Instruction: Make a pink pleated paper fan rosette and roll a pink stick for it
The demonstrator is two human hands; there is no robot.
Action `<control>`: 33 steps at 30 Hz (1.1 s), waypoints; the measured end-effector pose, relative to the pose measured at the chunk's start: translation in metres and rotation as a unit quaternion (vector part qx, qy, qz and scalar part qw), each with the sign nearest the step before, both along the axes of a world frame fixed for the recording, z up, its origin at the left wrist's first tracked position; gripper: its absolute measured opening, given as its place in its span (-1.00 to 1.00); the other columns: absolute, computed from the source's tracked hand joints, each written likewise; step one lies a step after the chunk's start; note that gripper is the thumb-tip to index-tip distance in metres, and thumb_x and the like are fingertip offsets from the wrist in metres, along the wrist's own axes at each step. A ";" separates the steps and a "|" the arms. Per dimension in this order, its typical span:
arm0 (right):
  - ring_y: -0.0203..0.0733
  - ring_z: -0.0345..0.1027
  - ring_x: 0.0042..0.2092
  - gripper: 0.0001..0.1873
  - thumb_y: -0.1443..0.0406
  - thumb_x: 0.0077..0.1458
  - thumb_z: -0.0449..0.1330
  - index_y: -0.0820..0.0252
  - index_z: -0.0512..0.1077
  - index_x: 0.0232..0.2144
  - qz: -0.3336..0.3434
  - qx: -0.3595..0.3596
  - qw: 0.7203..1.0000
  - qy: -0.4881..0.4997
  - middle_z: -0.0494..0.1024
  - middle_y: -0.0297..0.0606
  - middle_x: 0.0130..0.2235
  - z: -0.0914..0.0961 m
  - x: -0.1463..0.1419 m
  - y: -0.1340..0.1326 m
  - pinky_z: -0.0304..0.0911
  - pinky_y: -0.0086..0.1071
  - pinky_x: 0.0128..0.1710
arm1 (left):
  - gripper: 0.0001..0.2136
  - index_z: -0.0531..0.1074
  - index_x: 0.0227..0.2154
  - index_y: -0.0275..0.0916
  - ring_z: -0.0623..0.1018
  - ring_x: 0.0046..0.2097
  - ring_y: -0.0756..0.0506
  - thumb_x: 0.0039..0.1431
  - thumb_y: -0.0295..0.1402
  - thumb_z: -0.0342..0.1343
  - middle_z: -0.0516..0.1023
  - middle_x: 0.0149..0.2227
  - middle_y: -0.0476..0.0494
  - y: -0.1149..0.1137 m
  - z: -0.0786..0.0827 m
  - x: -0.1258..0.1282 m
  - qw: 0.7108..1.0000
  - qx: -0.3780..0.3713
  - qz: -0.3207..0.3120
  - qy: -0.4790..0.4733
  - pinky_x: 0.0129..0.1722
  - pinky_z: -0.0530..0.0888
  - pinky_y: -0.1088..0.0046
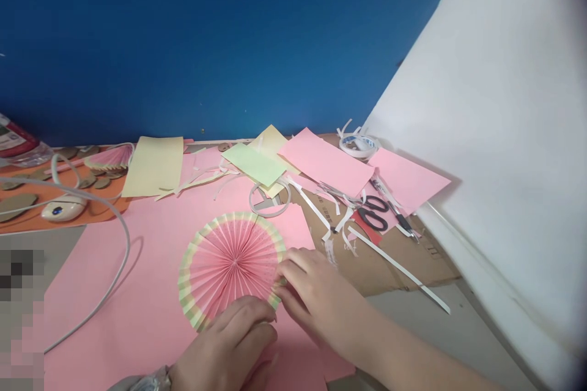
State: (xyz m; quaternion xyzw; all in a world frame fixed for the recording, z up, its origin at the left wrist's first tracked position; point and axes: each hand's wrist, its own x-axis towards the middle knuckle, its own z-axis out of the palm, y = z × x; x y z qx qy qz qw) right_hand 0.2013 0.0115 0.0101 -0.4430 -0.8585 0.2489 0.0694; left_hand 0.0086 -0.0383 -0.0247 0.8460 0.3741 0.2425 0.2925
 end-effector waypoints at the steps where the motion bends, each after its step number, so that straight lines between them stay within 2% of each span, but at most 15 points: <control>1: -0.16 0.21 -0.23 -0.86 0.39 0.22 0.01 0.21 0.34 -0.37 0.003 0.007 1.000 -0.011 0.36 -0.25 -0.26 -0.002 -0.001 -0.001 0.15 -0.25 -0.20 | -0.75 0.40 -0.24 -0.16 0.46 -0.14 -0.08 0.04 -0.55 -0.03 0.48 -0.19 -0.11 0.001 -0.002 0.000 1.000 0.009 -0.006 -0.011 -0.13 0.45 0.46; 5: -0.15 0.20 -0.23 -0.84 0.45 0.19 0.00 0.21 0.34 -0.38 0.058 0.027 0.997 -0.048 0.36 -0.24 -0.28 -0.009 0.001 -0.002 0.11 -0.25 -0.22 | -0.72 0.37 -0.20 -0.17 0.48 -0.23 -0.05 0.04 -0.57 -0.06 0.50 -0.26 -0.12 0.004 -0.003 0.001 0.998 0.032 -0.036 -0.051 -0.21 0.48 0.53; 8: -0.13 0.18 -0.23 -0.87 0.46 0.14 0.02 0.22 0.32 -0.39 0.064 0.047 0.996 -0.049 0.35 -0.21 -0.26 -0.011 0.004 -0.001 0.07 -0.25 -0.25 | -0.72 0.35 -0.20 -0.17 0.47 -0.32 -0.03 0.06 -0.59 -0.07 0.49 -0.34 -0.09 0.005 0.006 -0.001 0.997 0.040 -0.042 -0.052 -0.31 0.47 0.54; 10: -0.15 0.16 -0.24 -0.87 0.48 0.13 0.02 0.23 0.31 -0.38 0.047 0.056 0.997 -0.028 0.34 -0.21 -0.25 -0.012 0.006 0.000 0.05 -0.27 -0.26 | -0.74 0.34 -0.20 -0.17 0.46 -0.31 -0.04 0.09 -0.59 -0.06 0.47 -0.33 -0.09 0.008 0.017 -0.006 0.997 0.061 -0.012 -0.035 -0.30 0.45 0.51; 13: -0.18 0.13 -0.27 -0.82 0.54 0.11 -0.01 0.25 0.31 -0.33 0.047 0.072 0.996 -0.008 0.34 -0.22 -0.26 -0.012 0.009 0.002 0.03 -0.29 -0.24 | -0.79 0.36 -0.17 -0.16 0.43 -0.16 -0.10 0.18 -0.52 -0.04 0.44 -0.21 -0.13 0.022 0.034 -0.019 0.993 0.064 0.070 0.064 -0.17 0.41 0.40; 15: -0.19 0.12 -0.28 -0.79 0.57 0.08 -0.02 0.26 0.31 -0.31 0.060 0.088 0.994 -0.013 0.34 -0.22 -0.27 -0.013 0.010 0.004 0.01 -0.29 -0.23 | -0.81 0.40 -0.20 -0.16 0.42 -0.20 -0.10 0.23 -0.47 -0.08 0.42 -0.24 -0.12 0.036 0.044 -0.026 0.987 0.060 0.087 0.118 -0.19 0.41 0.36; 19: -0.20 0.11 -0.29 -0.75 0.59 0.03 -0.02 0.26 0.31 -0.29 0.073 0.112 0.991 -0.024 0.33 -0.22 -0.27 -0.015 0.012 0.005 -0.02 -0.28 -0.21 | -0.79 0.48 -0.27 -0.19 0.41 -0.25 -0.10 0.25 -0.47 -0.07 0.44 -0.31 -0.11 0.066 0.056 -0.024 0.966 0.077 0.011 0.248 -0.24 0.39 0.31; 22: -0.20 0.12 -0.29 -0.71 0.62 -0.04 -0.01 0.25 0.31 -0.31 0.075 0.113 0.990 -0.026 0.32 -0.23 -0.28 -0.015 0.013 0.004 -0.03 -0.30 -0.21 | -0.78 0.50 -0.32 -0.20 0.41 -0.26 -0.08 0.25 -0.46 -0.06 0.45 -0.35 -0.09 0.078 0.059 -0.010 0.958 0.070 -0.039 0.277 -0.25 0.37 0.36; 27: -0.20 0.13 -0.28 -0.73 0.59 0.01 -0.01 0.23 0.31 -0.30 0.071 0.119 0.990 -0.029 0.31 -0.24 -0.28 -0.014 0.013 0.004 -0.02 -0.31 -0.20 | -0.82 0.48 -0.41 -0.23 0.41 -0.28 -0.08 0.23 -0.45 -0.02 0.46 -0.37 -0.06 0.080 0.055 0.007 0.955 0.070 -0.063 0.282 -0.28 0.35 0.38; 33: -0.22 0.13 -0.29 -0.78 0.57 0.08 -0.01 0.23 0.31 -0.30 0.060 0.128 0.990 -0.026 0.31 -0.25 -0.29 -0.013 0.014 0.005 -0.02 -0.33 -0.20 | -0.78 0.44 -0.42 -0.24 0.37 -0.30 -0.07 0.26 -0.48 -0.08 0.43 -0.36 -0.07 0.076 0.052 0.010 0.949 0.121 -0.062 0.286 -0.31 0.33 0.38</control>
